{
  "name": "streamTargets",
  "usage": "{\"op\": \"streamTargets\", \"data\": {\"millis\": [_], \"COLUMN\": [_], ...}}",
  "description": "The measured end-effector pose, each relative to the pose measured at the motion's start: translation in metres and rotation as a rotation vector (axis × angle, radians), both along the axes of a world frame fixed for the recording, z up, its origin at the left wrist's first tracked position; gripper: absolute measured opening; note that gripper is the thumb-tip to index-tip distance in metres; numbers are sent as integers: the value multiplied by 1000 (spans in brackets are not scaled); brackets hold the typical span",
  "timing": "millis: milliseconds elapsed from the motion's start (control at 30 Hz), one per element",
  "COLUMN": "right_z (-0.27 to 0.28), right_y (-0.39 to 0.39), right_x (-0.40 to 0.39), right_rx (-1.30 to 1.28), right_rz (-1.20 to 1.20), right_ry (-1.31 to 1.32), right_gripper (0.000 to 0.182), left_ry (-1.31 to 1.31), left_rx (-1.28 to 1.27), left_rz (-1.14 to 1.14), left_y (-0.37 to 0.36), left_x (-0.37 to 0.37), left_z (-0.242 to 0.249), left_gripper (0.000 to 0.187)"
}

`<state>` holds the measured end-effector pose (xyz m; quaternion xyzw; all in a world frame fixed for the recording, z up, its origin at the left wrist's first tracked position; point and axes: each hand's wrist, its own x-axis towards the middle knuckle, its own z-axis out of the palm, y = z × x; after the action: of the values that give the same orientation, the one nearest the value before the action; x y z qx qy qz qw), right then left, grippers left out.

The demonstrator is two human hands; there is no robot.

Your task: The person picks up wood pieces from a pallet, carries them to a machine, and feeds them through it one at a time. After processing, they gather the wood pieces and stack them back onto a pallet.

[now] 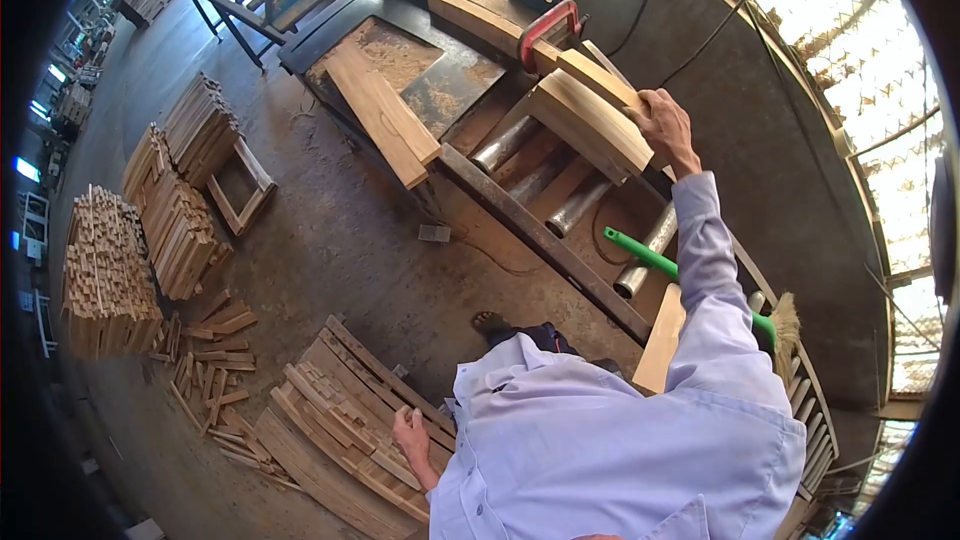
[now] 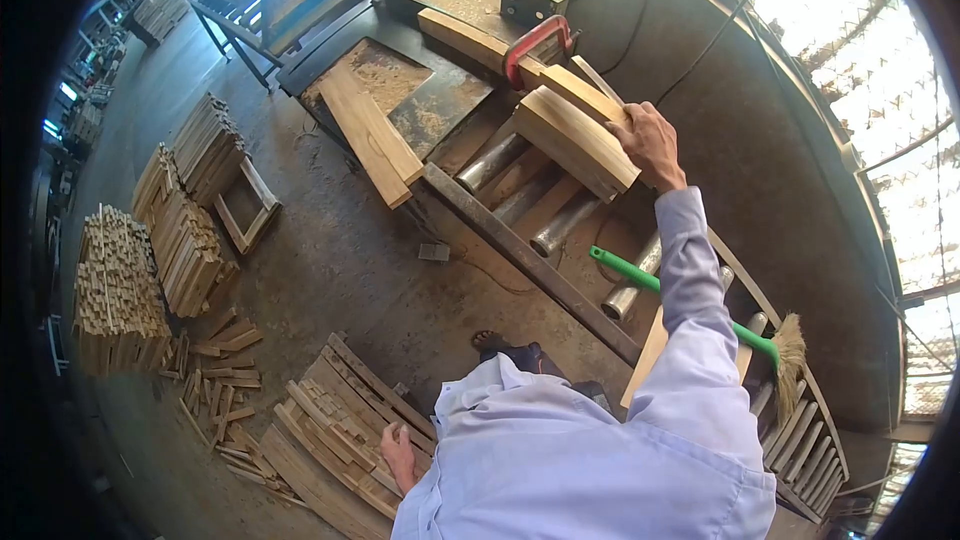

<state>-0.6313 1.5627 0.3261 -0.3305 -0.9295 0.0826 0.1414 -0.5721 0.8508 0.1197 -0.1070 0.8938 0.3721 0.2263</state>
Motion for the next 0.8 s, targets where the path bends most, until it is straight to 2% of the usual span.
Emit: {"op": "streamTargets", "data": {"millis": [67, 100, 133, 167, 200, 233, 267, 300, 333, 367, 400, 467, 500, 533, 567, 600, 633, 667, 700, 733, 767, 800], "right_z": [8, 13, 13, -15, -24, -43, -53, -67, -78, -81, -62, -63, -46, -52, -32, -49, -54, -68, -63, -120, -110, -190], "right_y": [-33, -64, -101, -130, -165, -203, -243, -277, -305, -325, -324, -280, -256, -214, -173, -131, -98, -62, -44, 8, 17, 105], "right_x": [9, 10, 10, 10, 9, 9, 8, 8, 10, 12, 15, -6, -10, -21, -27, -35, -39, -40, -39, -29, -24, -19], "right_rx": [-60, -318, -576, -787, -897, -850, -995, -1131, -1074, -970, -909, -774, -553, -135, -157, 17, 261, 363, 277, 636, 567, 625], "right_rz": [33, 53, 69, 155, 218, 298, 302, 364, 476, 554, 668, 835, 606, 536, 388, 279, 123, 88, 122, 364, 482, 490], "right_ry": [117, 159, 202, 360, 294, 273, 232, 216, 198, 214, 190, 270, 394, 468, 306, 394, 176, -23, -88, 133, 60, -212], "right_gripper": [43, 41, 40, 36, 37, 38, 39, 40, 40, 40, 39, 37, 37, 37, 43, 53, 67, 77, 80, 73, 64, 55], "left_ry": [46, 54, 57, 58, 76, 92, 90, 0, -90, -111, -132, -169, -178, -187, -171, -197, -209, -222, -220, -169, -154, -168], "left_rx": [111, 168, 347, 529, 674, 819, 821, 1017, 1214, 1185, 1151, 1227, 1222, 1218, 1221, 1297, 1374, 1408, 1426, 1439, 1424, 1348], "left_rz": [23, 30, 47, 60, -29, -118, -126, -93, -51, 91, 227, 332, 338, 354, 392, 396, 414, 461, 513, 528, 561, 556], "left_y": [29, 49, 71, 98, 131, 161, 185, 204, 216, 222, 226, 207, 197, 188, 180, 173, 168, 163, 160, 158, 160, 155], "left_x": [-25, -41, -55, -70, -82, -93, -105, -114, -116, -116, -117, -120, -118, -115, -112, -110, -106, -105, -103, -101, -98, -96], "left_z": [14, 20, 24, 28, 60, 95, 104, 111, 115, 116, 117, 98, 98, 98, 96, 92, 87, 79, 75, 73, 75, 64], "left_gripper": [39, 39, 40, 41, 45, 49, 49, 51, 53, 52, 51, 46, 47, 48, 48, 51, 54, 58, 58, 57, 56, 62]}}
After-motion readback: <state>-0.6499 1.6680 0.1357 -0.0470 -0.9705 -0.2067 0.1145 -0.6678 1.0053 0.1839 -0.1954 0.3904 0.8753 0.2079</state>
